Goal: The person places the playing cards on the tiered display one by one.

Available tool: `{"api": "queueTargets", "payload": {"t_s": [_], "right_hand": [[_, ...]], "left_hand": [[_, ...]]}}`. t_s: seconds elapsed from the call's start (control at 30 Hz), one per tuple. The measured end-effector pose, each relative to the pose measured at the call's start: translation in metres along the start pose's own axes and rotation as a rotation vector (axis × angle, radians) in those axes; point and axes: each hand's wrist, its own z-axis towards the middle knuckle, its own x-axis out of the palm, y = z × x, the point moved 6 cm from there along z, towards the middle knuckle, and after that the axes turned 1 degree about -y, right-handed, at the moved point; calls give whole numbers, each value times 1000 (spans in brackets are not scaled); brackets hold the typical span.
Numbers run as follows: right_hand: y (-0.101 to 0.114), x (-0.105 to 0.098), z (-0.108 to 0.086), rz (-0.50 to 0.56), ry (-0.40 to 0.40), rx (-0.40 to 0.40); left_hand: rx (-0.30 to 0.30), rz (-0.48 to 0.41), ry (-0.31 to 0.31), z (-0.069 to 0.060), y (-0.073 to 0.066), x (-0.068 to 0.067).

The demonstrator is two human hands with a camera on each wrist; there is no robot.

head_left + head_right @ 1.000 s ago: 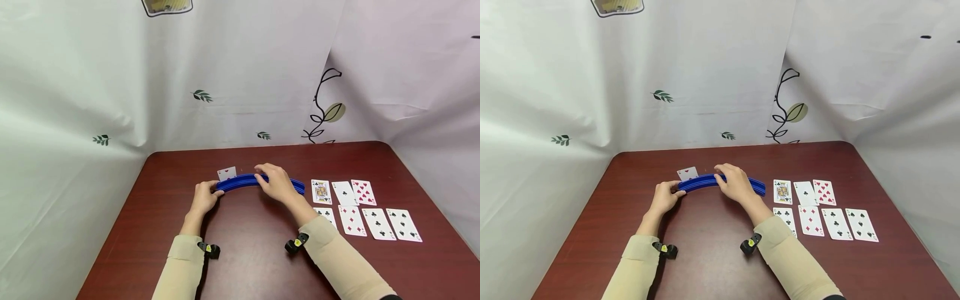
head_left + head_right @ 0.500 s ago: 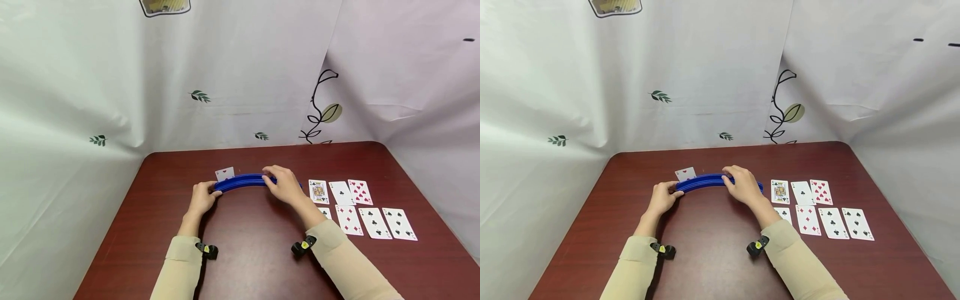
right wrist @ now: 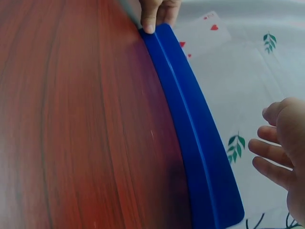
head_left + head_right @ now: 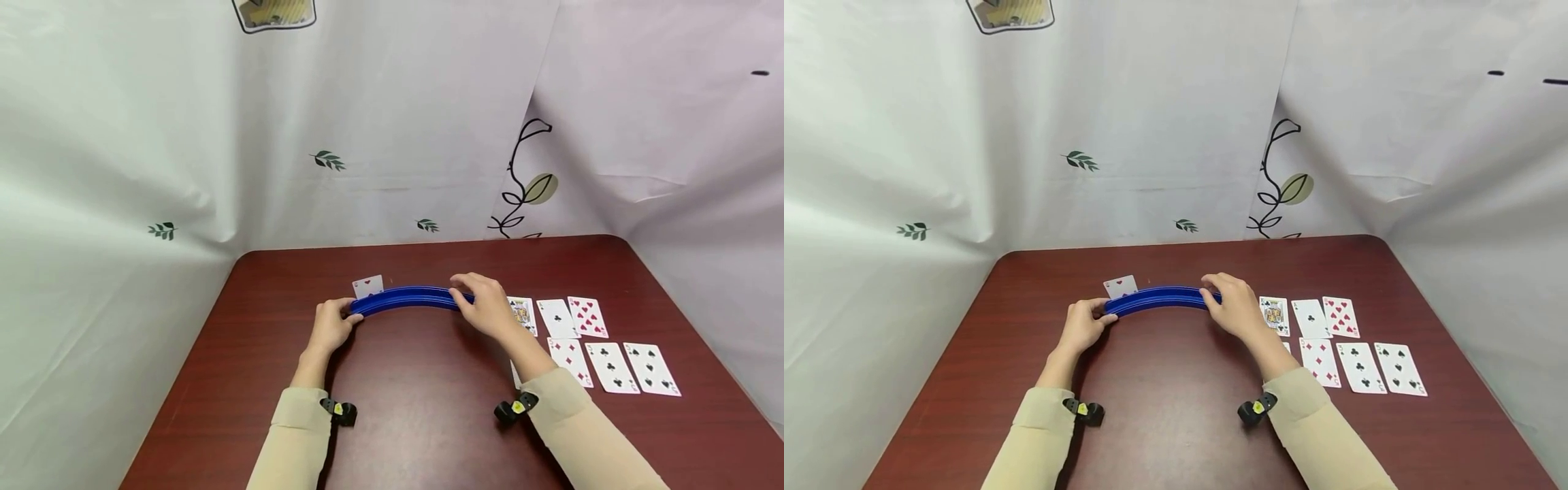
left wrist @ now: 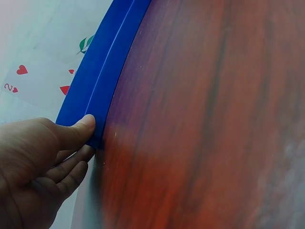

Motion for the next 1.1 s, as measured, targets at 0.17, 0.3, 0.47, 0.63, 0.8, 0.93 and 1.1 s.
{"api": "queueTargets", "payload": {"t_s": [0.17,0.3,0.47,0.63,0.8,0.93,1.1], "right_hand": [[-13,-9,-8,-21,0,38],[-21,-14,-13,-35,-6,51],[-27,-19,-19,-65,-13,57],[-31,-23,-23,-65,-9,63],[-36,-24,-27,-58,9,88],[-39,-26,-29,-62,12,92],[-46,-29,-33,-68,8,95]], "left_hand": [[-6,-2,-1,-1,-1,2],[-5,-4,2,-2,-1,2],[-5,-2,-1,-2,0,2],[-6,-2,-2,-3,0,2],[3,-8,-3,-2,0,1],[5,-12,-4,-1,-1,1],[11,-9,-3,0,-1,0]]}}
